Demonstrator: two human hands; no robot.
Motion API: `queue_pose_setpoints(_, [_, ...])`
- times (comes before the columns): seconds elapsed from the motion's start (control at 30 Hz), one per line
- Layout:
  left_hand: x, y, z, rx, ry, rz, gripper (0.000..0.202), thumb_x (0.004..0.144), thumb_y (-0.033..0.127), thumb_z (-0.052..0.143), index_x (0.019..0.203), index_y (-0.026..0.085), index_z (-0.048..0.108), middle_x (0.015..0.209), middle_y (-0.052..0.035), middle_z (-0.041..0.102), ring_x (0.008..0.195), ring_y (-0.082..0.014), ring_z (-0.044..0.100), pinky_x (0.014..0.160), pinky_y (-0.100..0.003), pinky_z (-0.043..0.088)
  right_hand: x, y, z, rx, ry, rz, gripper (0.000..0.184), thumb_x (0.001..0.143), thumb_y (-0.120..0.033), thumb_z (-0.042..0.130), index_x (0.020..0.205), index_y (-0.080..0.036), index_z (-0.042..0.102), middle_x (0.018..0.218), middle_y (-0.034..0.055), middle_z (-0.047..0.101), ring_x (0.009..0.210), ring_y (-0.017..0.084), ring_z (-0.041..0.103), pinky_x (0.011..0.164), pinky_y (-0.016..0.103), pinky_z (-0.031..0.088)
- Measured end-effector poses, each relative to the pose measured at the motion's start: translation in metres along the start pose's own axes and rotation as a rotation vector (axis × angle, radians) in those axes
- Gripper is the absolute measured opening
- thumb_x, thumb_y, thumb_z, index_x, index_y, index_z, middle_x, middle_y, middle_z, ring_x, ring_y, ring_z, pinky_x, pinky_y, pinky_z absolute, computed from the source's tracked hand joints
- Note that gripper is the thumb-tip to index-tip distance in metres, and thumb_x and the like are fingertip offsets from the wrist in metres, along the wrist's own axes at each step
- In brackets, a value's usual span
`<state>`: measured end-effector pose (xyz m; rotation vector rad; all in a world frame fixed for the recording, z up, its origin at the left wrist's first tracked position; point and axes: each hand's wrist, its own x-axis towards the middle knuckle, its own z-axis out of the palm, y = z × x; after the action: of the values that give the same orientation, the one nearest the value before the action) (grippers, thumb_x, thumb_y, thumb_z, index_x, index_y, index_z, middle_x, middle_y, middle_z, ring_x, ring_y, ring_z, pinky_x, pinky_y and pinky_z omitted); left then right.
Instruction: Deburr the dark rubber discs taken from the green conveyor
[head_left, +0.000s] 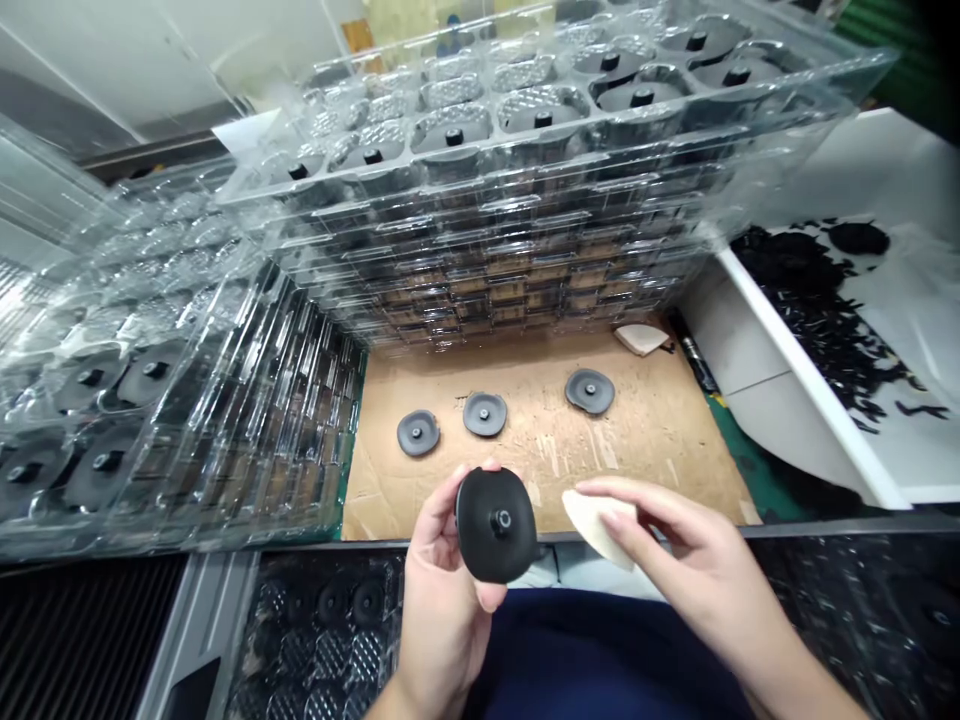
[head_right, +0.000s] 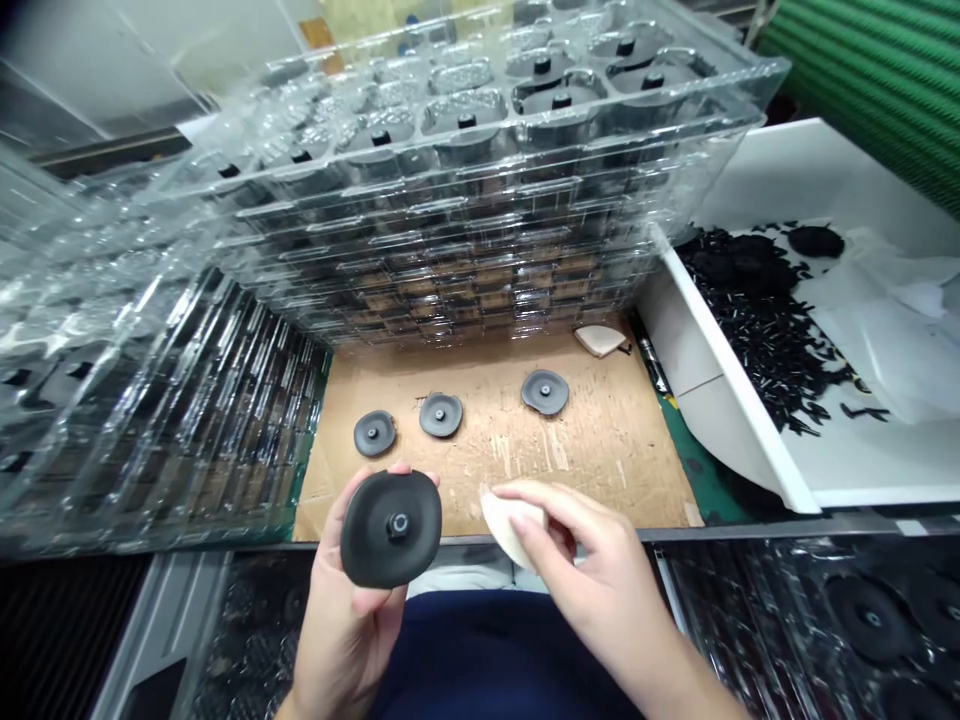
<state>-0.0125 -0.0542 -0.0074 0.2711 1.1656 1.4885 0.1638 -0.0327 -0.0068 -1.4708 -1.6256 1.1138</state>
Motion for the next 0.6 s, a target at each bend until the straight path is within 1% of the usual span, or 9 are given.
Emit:
queue_pose_setpoints(0.07, [-0.002, -0.001, 0.004, -0.004, -0.035, -0.005, 0.064, 0.035, 0.028, 0.090, 0.096, 0.032, 0.071, 0.101, 0.0012, 0.076, 0.097, -0.0195, 0.068, 0.081, -0.020, 0.054, 0.001, -0.012, -0.004, -0.005, 0.053, -0.104, 0.017, 0.088, -0.024, 0.056, 0.100, -0.030, 0.067, 0.096, -0.0024, 0.072, 0.080, 0.013, 0.067, 0.056, 0.018, 0.050])
queue_pose_setpoints(0.13, [-0.004, -0.002, 0.006, -0.032, -0.085, -0.023, 0.062, 0.038, 0.030, 0.090, 0.098, 0.030, 0.071, 0.102, 0.0003, 0.075, 0.093, -0.0171, 0.069, 0.079, -0.018, 0.054, 0.007, -0.032, -0.002, 0.024, 0.051, -0.310, 0.022, 0.088, -0.018, 0.055, 0.106, -0.028, 0.064, 0.098, -0.0016, 0.071, 0.081, 0.012, 0.066, 0.063, 0.018, 0.051])
queue_pose_setpoints(0.2, [-0.005, -0.003, 0.004, -0.077, -0.121, -0.049, 0.061, 0.041, 0.031, 0.089, 0.099, 0.028, 0.070, 0.104, -0.0022, 0.075, 0.091, -0.0167, 0.070, 0.078, -0.017, 0.054, 0.016, -0.047, 0.004, 0.075, 0.000, -0.522, 0.024, 0.089, -0.013, 0.052, 0.108, -0.022, 0.063, 0.093, 0.0007, 0.071, 0.078, 0.012, 0.065, 0.068, 0.021, 0.051])
queue_pose_setpoints(0.27, [-0.006, -0.002, -0.001, -0.112, -0.103, -0.070, 0.058, 0.046, 0.028, 0.088, 0.101, 0.027, 0.069, 0.105, -0.0041, 0.074, 0.093, -0.0184, 0.069, 0.079, -0.018, 0.054, 0.024, -0.046, 0.009, 0.083, -0.079, -0.561, 0.021, 0.089, -0.013, 0.051, 0.103, -0.019, 0.065, 0.087, 0.0011, 0.072, 0.075, 0.012, 0.065, 0.069, 0.022, 0.051])
queue_pose_setpoints(0.33, [-0.006, -0.001, -0.007, -0.140, -0.074, -0.094, 0.056, 0.050, 0.027, 0.086, 0.103, 0.027, 0.068, 0.108, -0.0050, 0.072, 0.098, -0.0218, 0.067, 0.084, -0.023, 0.054, 0.027, -0.026, 0.012, 0.011, -0.118, -0.409, 0.018, 0.090, -0.016, 0.051, 0.098, -0.021, 0.067, 0.085, 0.0001, 0.071, 0.074, 0.011, 0.065, 0.064, 0.021, 0.051])
queue_pose_setpoints(0.4, [-0.006, 0.001, -0.010, -0.165, -0.094, -0.131, 0.055, 0.054, 0.031, 0.084, 0.106, 0.026, 0.067, 0.111, -0.0059, 0.070, 0.101, -0.0255, 0.066, 0.091, -0.031, 0.052, 0.026, 0.009, 0.016, -0.088, -0.123, -0.273, 0.019, 0.091, -0.020, 0.050, 0.098, -0.023, 0.067, 0.087, 0.0006, 0.071, 0.075, 0.012, 0.066, 0.062, 0.021, 0.051])
queue_pose_setpoints(0.5, [-0.004, 0.002, -0.007, -0.193, -0.147, -0.194, 0.058, 0.052, 0.034, 0.085, 0.106, 0.027, 0.066, 0.112, -0.0051, 0.069, 0.104, -0.0273, 0.064, 0.095, -0.036, 0.049, 0.018, 0.062, 0.022, -0.155, -0.103, -0.250, 0.021, 0.090, -0.023, 0.049, 0.096, -0.020, 0.069, 0.082, 0.0043, 0.072, 0.074, 0.017, 0.067, 0.065, 0.027, 0.053])
queue_pose_setpoints(0.57, [-0.003, 0.001, -0.002, -0.194, -0.159, -0.222, 0.058, 0.050, 0.030, 0.086, 0.105, 0.026, 0.066, 0.110, -0.0042, 0.069, 0.103, -0.0256, 0.064, 0.095, -0.034, 0.049, 0.014, 0.080, 0.022, -0.173, -0.103, -0.260, 0.021, 0.089, -0.023, 0.051, 0.090, -0.020, 0.071, 0.076, 0.0045, 0.072, 0.070, 0.018, 0.067, 0.065, 0.030, 0.053])
queue_pose_setpoints(0.6, [-0.003, 0.001, 0.000, -0.192, -0.166, -0.231, 0.058, 0.050, 0.028, 0.086, 0.104, 0.025, 0.067, 0.109, -0.0042, 0.069, 0.103, -0.0253, 0.064, 0.096, -0.033, 0.048, 0.013, 0.081, 0.019, -0.181, -0.099, -0.260, 0.021, 0.088, -0.023, 0.051, 0.089, -0.020, 0.071, 0.075, 0.0042, 0.072, 0.069, 0.018, 0.067, 0.064, 0.030, 0.053])
